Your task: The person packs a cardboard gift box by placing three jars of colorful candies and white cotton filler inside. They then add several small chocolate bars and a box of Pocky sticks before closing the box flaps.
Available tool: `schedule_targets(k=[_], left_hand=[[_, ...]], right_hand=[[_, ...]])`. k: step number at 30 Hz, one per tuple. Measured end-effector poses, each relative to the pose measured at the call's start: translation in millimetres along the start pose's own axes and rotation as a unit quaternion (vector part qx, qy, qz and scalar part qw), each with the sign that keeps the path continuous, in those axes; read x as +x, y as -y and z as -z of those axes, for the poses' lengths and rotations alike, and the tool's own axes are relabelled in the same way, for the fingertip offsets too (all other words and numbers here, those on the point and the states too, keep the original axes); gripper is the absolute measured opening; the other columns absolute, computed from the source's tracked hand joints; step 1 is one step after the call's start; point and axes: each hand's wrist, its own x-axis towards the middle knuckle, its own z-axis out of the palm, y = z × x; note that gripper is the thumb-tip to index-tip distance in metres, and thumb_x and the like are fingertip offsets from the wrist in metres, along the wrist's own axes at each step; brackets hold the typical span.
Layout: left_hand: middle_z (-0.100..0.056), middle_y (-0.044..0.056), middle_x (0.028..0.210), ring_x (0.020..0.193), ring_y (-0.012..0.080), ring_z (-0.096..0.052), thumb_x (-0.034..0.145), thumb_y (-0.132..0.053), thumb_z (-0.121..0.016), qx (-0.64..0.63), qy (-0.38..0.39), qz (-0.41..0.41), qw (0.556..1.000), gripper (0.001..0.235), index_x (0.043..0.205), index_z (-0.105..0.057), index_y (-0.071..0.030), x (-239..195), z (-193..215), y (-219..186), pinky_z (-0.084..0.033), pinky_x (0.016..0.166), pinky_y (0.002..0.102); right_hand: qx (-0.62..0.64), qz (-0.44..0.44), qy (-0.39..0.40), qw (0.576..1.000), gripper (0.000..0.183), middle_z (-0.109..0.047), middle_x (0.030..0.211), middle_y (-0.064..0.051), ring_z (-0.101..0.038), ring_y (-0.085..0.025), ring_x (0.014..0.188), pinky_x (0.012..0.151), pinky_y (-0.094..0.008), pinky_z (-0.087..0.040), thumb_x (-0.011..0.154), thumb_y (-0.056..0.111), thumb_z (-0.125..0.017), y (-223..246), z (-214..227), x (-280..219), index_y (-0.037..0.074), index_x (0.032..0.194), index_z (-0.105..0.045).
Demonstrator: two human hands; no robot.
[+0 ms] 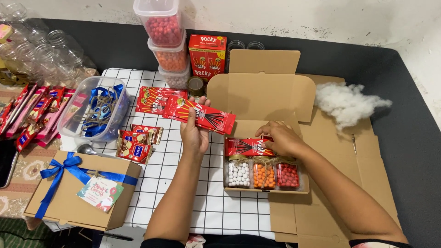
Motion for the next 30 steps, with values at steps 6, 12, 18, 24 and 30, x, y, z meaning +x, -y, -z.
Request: schedule_targets(k=[6, 12, 18, 24, 30], left_hand=[[-0.054, 0.022, 0.145, 0.133, 0.0333, -0.056, 0.107, -0.022, -0.049, 0.018, 0.007, 0.011, 1.0, 0.041, 0.144, -0.04, -0.008, -4.6, -4.0, 5.0, -0.052, 0.106, 0.051], [-0.054, 0.022, 0.146, 0.133, 0.0342, -0.056, 0.107, -0.022, -0.048, 0.022, 0.018, 0.03, 0.999, 0.043, 0.146, -0.039, -0.007, -8.3, -7.9, 6.2, -0.053, 0.104, 0.049], [-0.055, 0.023, 0.145, 0.132, 0.0348, -0.057, 0.106, -0.021, -0.049, 0.039, 0.036, 0.055, 0.997, 0.045, 0.148, -0.039, -0.007, -14.9, -14.9, 9.2, -0.054, 0.103, 0.05], [-0.063, 0.022, 0.135, 0.124, 0.0346, -0.063, 0.103, -0.017, -0.056, 0.066, 0.024, 0.091, 0.993, 0.041, 0.141, -0.047, -0.003, -26.4, -21.9, 24.9, -0.056, 0.1, 0.049], [-0.068, 0.018, 0.128, 0.115, 0.0291, -0.068, 0.1, -0.017, -0.063, 0.108, 0.032, 0.117, 0.987, 0.039, 0.136, -0.056, -0.004, -27.1, -12.7, 43.9, -0.059, 0.096, 0.046]], right_hand=[[0.058, -0.003, 0.042, 0.997, 0.036, -0.071, 0.127, -0.014, -0.062, -0.04, 0.124, 0.105, -0.053, -0.047, 0.092, 0.025, -0.069, 12.4, 6.0, -10.0, 0.018, 0.128, -0.071], [0.06, -0.026, 0.058, 0.996, 0.042, -0.072, 0.126, -0.018, -0.063, -0.041, 0.124, 0.107, -0.05, -0.048, 0.096, 0.026, -0.062, 23.8, 16.0, -22.3, 0.027, 0.138, -0.066], [0.135, -0.017, -0.031, 0.99, 0.041, -0.073, 0.125, -0.018, -0.064, -0.041, 0.122, 0.106, -0.052, -0.048, 0.095, 0.024, -0.065, 36.5, 39.9, -31.4, 0.023, 0.136, -0.067], [0.356, 0.065, -0.171, 0.916, 0.028, -0.079, 0.104, -0.007, -0.071, -0.018, 0.095, 0.089, -0.034, -0.055, 0.093, 0.023, -0.075, 49.8, 38.4, -17.6, 0.009, 0.118, -0.074], [0.354, 0.097, -0.201, 0.908, 0.042, -0.071, 0.09, -0.003, -0.063, -0.014, 0.08, 0.072, -0.026, -0.053, 0.076, 0.021, -0.089, 59.1, -2.6, 12.9, 0.011, 0.113, -0.072]])
